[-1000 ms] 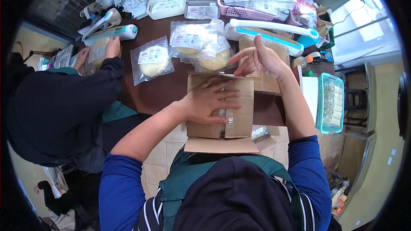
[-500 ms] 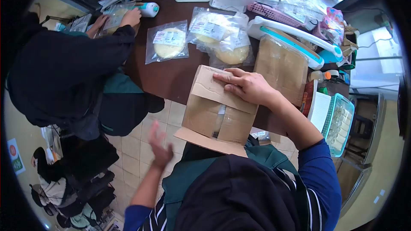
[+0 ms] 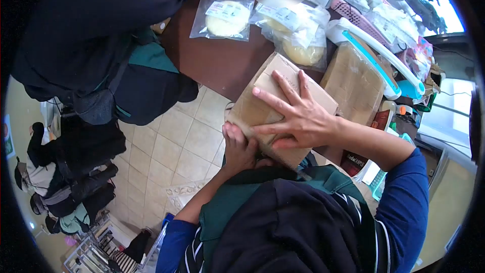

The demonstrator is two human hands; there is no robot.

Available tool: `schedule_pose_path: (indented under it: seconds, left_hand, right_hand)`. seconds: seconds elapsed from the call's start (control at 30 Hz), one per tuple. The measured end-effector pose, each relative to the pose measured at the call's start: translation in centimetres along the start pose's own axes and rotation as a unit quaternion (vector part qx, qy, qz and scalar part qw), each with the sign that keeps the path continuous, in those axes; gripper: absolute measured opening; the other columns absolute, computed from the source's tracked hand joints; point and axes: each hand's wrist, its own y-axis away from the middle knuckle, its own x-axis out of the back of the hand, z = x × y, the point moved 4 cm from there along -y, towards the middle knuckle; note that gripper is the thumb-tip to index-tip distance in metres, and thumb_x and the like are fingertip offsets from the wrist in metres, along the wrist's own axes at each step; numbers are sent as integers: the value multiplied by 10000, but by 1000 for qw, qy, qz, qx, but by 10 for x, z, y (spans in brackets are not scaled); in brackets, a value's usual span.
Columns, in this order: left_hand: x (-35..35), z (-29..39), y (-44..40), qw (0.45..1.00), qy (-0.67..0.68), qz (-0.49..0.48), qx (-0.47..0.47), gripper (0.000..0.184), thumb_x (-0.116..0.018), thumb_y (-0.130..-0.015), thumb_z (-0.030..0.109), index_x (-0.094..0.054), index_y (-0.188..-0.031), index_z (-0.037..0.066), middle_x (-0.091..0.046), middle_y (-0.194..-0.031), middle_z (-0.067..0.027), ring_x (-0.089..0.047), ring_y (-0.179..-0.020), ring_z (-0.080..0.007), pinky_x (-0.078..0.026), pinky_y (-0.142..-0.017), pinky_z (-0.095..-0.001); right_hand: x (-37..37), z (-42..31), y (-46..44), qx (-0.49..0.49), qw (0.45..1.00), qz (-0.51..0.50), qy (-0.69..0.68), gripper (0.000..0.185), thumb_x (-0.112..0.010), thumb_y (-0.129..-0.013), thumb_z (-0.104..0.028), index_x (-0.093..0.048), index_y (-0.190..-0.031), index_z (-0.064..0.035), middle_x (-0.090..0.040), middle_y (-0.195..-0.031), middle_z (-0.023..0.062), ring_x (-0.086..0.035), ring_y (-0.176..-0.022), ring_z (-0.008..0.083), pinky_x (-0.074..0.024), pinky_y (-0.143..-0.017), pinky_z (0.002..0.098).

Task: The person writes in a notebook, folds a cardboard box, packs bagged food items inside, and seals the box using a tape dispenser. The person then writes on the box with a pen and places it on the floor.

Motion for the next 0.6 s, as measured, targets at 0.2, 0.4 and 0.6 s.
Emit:
schedule_pose_path:
  seconds: [0.2, 0.4, 0.6]
  left_hand:
    - [14, 19, -36, 991, -56, -111, 39, 951, -373, -783, 732, -254, -1385, 6, -162, -1397, -368, -201, -1266, -548, -181, -976, -661]
    - [25, 23, -70, 975, -57, -212, 39, 936, -441, -794, 671, -251, -1391, -24, -221, -1414, -322, -201, -1328, -457, -153, -1053, -555]
    - [5, 18, -139, 909, -9, -349, -229, 967, -503, -756, 655, -240, -1394, -23, -148, -1480, -210, -150, -1378, -334, -117, -1082, -554]
  right_hand:
    - [-3, 24, 0, 18, 996, -10, -90, 523, -646, -697, -259, -562, -1196, -127, -176, -1477, 123, -119, -1327, 453, -134, -979, 696]
    - [-10, 60, 20, -89, 674, 316, -661, 248, -454, -898, 27, -356, -1120, -23, -516, -1006, 101, -584, -836, 151, -476, -739, 259]
    - [-4, 60, 29, -185, 683, 371, -601, 304, -515, -859, 14, -372, -1109, -83, -502, -948, 54, -505, -729, 64, -410, -569, 188]
